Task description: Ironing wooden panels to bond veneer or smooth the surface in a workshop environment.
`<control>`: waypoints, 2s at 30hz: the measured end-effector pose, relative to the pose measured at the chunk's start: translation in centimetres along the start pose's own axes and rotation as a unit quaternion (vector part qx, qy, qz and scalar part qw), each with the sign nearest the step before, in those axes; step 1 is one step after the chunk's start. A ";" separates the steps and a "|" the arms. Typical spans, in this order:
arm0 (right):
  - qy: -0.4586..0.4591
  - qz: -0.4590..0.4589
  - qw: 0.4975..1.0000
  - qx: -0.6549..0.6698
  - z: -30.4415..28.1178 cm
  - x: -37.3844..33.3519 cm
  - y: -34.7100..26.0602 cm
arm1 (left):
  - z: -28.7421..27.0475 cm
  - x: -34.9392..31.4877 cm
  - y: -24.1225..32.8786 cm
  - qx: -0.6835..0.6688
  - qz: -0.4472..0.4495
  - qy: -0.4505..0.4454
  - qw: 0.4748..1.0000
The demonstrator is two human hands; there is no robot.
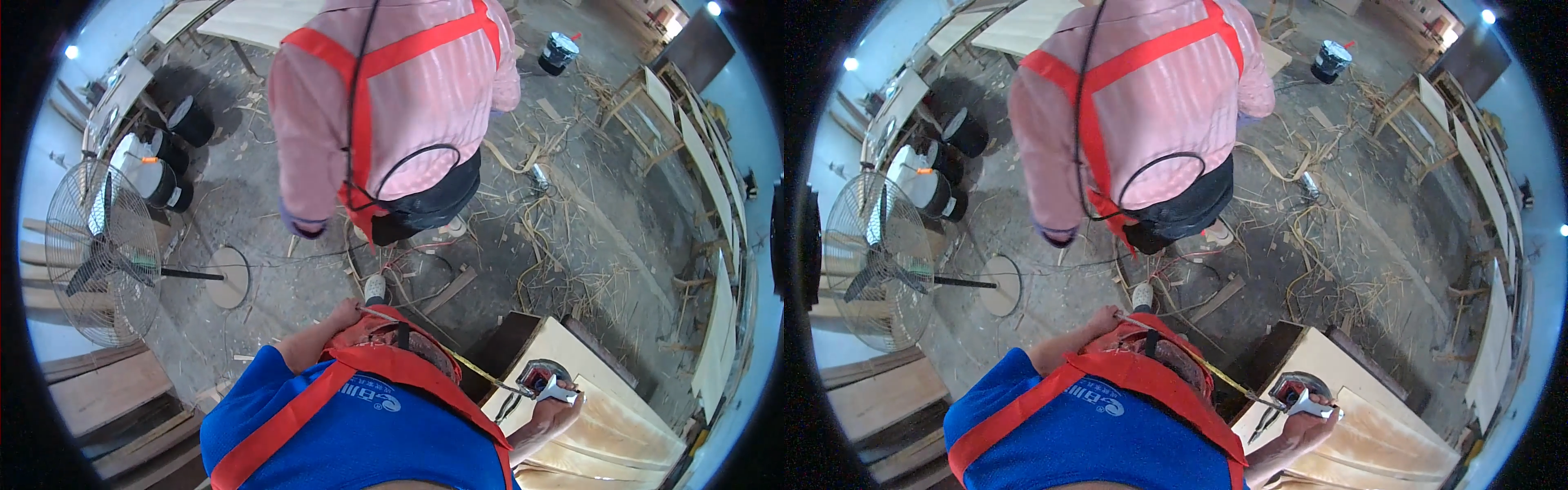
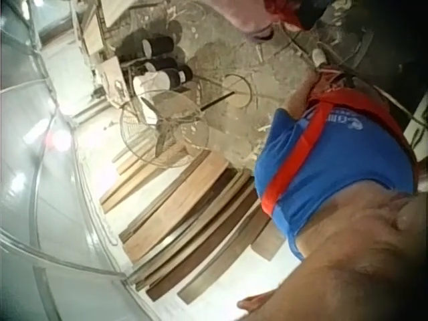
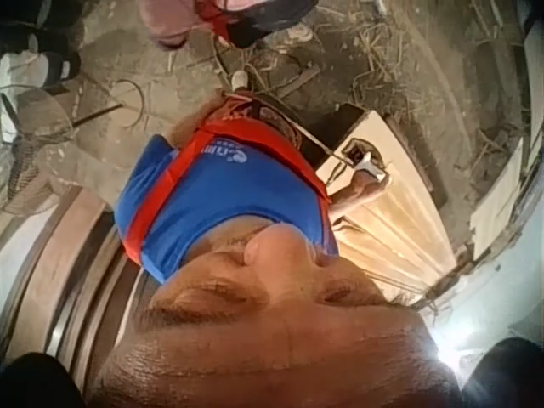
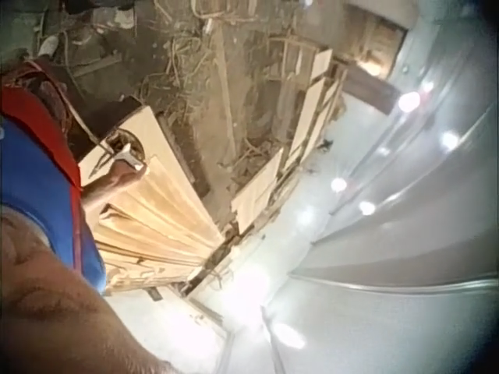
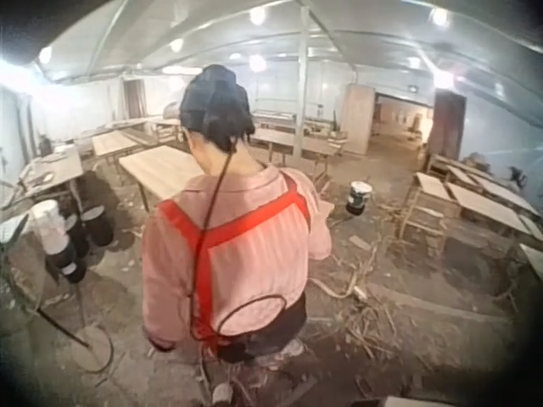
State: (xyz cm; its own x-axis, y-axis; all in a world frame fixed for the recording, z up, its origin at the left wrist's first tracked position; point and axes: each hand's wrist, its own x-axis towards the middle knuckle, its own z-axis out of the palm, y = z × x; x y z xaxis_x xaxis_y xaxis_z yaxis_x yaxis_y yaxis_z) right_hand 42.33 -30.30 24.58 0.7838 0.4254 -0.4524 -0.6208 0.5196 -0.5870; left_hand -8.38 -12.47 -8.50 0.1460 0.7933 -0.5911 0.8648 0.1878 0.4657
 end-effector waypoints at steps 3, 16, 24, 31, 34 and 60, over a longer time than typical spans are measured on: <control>0.009 0.035 0.999 -0.025 2.7 0.2 1.7 | -1.2 0.3 -1.2 -0.025 -0.016 -0.050 0.998; -0.101 0.096 0.990 -0.030 9.8 2.9 10.0 | -9.8 0.0 -9.1 -0.079 -0.189 0.094 0.974; -0.082 0.072 0.991 -0.076 18.3 1.8 17.6 | -10.0 6.6 -17.6 -0.300 0.044 0.292 0.907; -0.125 0.066 0.963 -0.228 24.4 3.0 26.2 | -24.1 6.1 -2.7 -0.351 0.064 0.288 0.888; -0.146 0.072 0.930 -0.330 29.1 2.1 30.5 | -31.1 6.0 2.6 -0.441 0.119 0.335 0.824; -0.268 0.108 0.680 -0.673 51.9 22.4 71.3 | -61.0 28.3 16.6 -0.230 0.247 0.158 0.928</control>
State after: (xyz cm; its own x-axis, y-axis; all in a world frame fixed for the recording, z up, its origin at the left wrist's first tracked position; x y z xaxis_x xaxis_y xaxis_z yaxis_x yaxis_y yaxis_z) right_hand 14.90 54.74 7.43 0.3340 0.7811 -0.5275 0.1389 -0.5943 -0.7921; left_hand -19.16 48.48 22.68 0.2586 0.9650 -0.0427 0.4229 -0.0734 0.9032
